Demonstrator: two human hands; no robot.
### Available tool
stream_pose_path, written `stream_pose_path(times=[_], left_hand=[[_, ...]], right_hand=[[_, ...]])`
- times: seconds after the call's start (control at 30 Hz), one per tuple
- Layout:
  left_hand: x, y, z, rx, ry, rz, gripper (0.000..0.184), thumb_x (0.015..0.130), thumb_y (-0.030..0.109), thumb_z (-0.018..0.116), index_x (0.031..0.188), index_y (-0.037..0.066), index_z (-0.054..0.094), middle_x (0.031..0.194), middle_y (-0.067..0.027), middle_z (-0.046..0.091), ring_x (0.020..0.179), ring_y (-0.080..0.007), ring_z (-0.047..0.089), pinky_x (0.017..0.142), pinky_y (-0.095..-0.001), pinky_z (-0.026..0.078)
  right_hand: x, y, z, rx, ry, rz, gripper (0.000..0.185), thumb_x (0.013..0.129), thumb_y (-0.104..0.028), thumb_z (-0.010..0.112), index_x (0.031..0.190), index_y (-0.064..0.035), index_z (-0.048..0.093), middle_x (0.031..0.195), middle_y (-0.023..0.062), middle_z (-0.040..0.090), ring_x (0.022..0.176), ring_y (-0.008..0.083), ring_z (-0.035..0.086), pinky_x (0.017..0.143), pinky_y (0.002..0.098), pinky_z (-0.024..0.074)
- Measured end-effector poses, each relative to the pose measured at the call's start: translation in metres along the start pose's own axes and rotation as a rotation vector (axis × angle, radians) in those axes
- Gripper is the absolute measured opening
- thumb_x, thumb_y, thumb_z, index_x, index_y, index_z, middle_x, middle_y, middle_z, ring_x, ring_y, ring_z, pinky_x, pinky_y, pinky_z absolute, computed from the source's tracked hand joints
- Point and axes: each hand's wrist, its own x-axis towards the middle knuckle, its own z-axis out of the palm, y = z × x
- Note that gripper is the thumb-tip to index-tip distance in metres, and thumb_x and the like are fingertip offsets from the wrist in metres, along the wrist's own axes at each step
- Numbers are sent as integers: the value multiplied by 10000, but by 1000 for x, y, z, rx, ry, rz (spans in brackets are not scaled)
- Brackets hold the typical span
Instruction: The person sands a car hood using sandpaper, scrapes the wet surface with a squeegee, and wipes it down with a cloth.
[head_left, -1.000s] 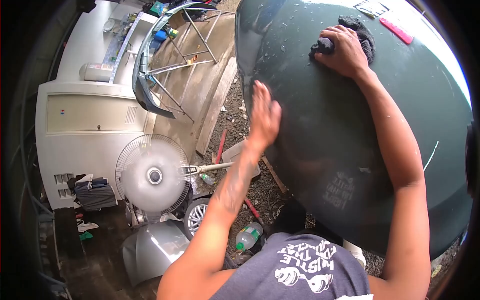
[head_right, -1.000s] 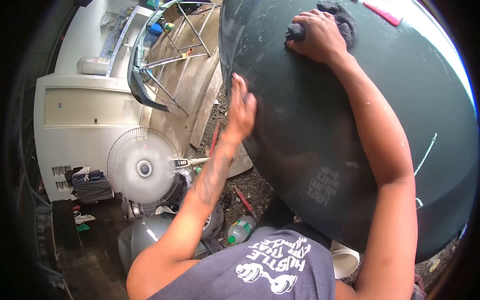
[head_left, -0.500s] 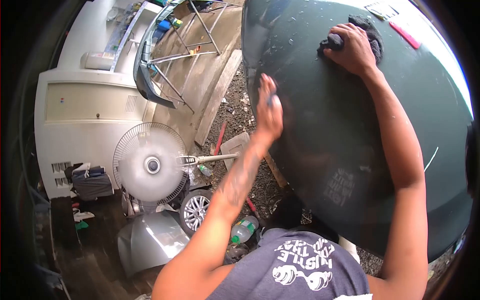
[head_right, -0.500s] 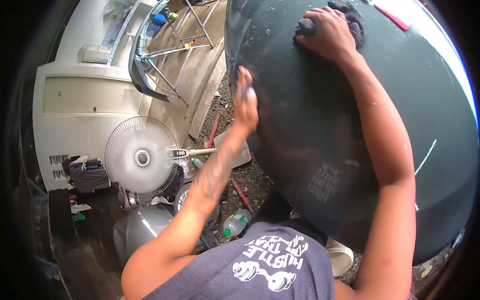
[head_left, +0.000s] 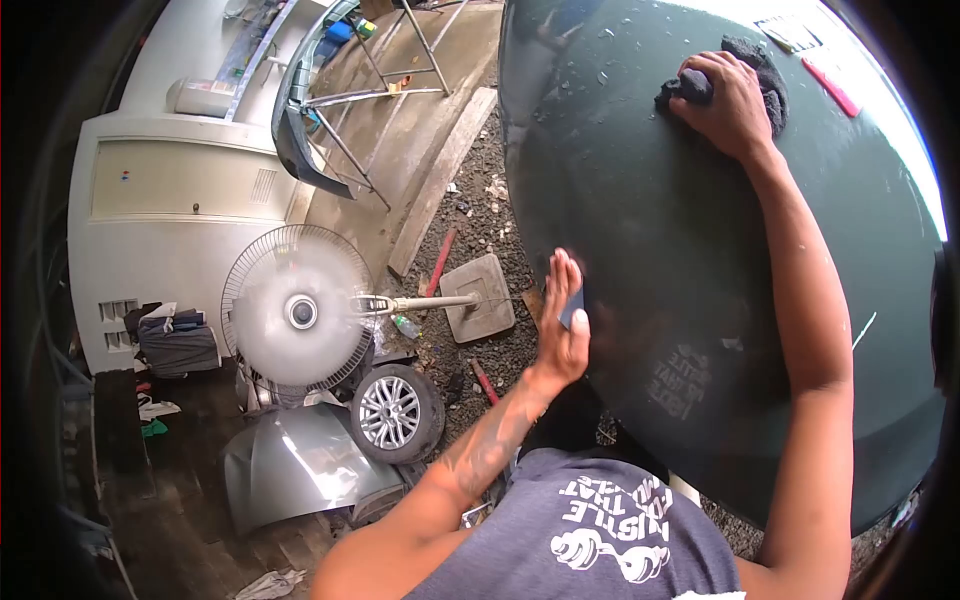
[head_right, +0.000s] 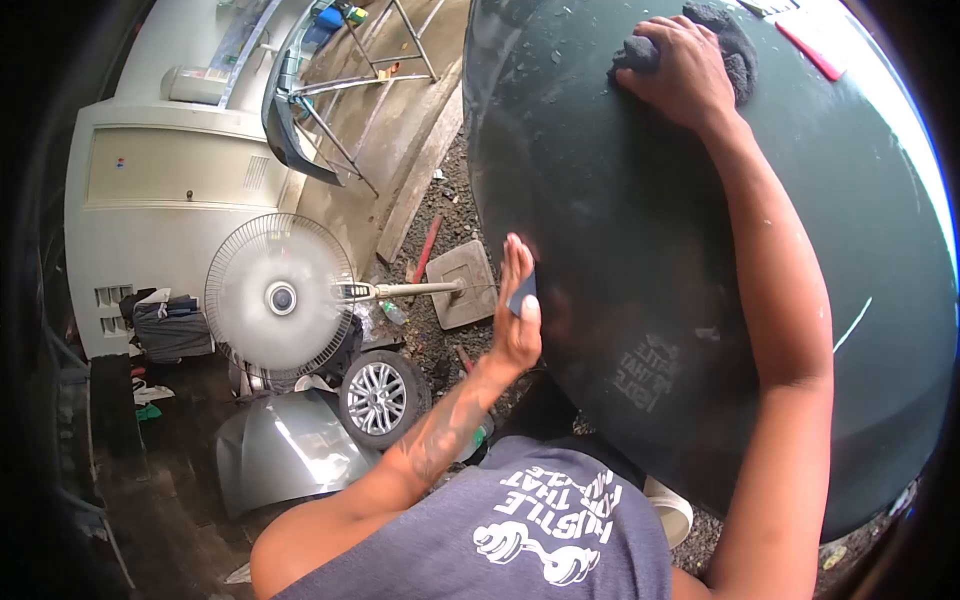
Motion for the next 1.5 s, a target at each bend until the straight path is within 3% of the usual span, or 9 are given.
stream_pose_path(times=[0.17,0.5,0.7,0.83,1.03,1.1,1.23,1.37,1.5], left_hand=[[101,-93,-20,91,66,-115,600,1087,245,227,1581,-90,177,1662,-308,116,1560,-418,110,1287,-452,81],[83,-105,-23,227,14,-295,622,1087,285,189,1604,-56,136,1688,-245,117,1578,-359,89,1271,-509,23],[-16,-33,-11,122,32,-239,624,1089,305,181,1599,-54,184,1683,-243,153,1576,-355,118,1265,-518,78],[72,-105,-23,177,61,-208,606,1092,286,208,1594,-54,206,1680,-236,166,1566,-366,150,1268,-497,114],[-17,-13,-11,17,-14,-286,646,1065,295,219,1600,-64,160,1682,-262,128,1573,-397,83,1269,-507,73],[25,-43,-11,29,72,-16,644,1065,275,223,1589,-91,146,1677,-277,121,1569,-411,77,1275,-500,62],[129,-93,-23,79,34,-89,619,1092,281,244,1580,-93,179,1672,-279,127,1567,-389,114,1287,-446,76],[24,-18,-15,-76,5,26,682,1070,364,244,1596,-64,173,1677,-269,136,1563,-420,110,1274,-494,79],[68,-40,-27,-37,-53,57,663,1066,347,227,1610,-28,171,1683,-254,135,1562,-425,113,1270,-503,82]], right_hand=[[-1,-5,-7,15,0,1,584,761,-362,819,1254,-74,694,1349,109,653,1308,289,551,1156,405,373],[2,1,-1,30,10,-15,550,759,-341,824,1224,-72,704,1330,109,658,1299,312,550,1158,426,370],[1,0,-5,39,-8,-33,522,751,-318,828,1195,-72,707,1298,104,674,1299,323,550,1165,445,359],[1,8,7,65,119,-100,373,734,-251,794,1062,-97,703,1162,85,695,1216,295,590,1122,439,381],[2,4,-3,28,-27,-51,529,754,-325,823,1208,-79,706,1312,112,667,1320,324,534,1166,440,356],[0,7,1,25,9,-55,464,763,-300,812,1174,-110,709,1273,112,677,1300,328,548,1153,438,364],[-5,0,-4,178,0,-87,316,762,-222,772,1059,-162,681,1123,103,692,1199,314,599,1093,438,407],[3,-3,-6,174,68,-80,306,755,-213,770,1041,-153,680,1096,91,691,1171,297,609,1074,434,419],[0,-4,-6,156,102,-79,324,730,-134,781,1034,-146,671,1127,57,694,1173,278,610,1081,418,420]])
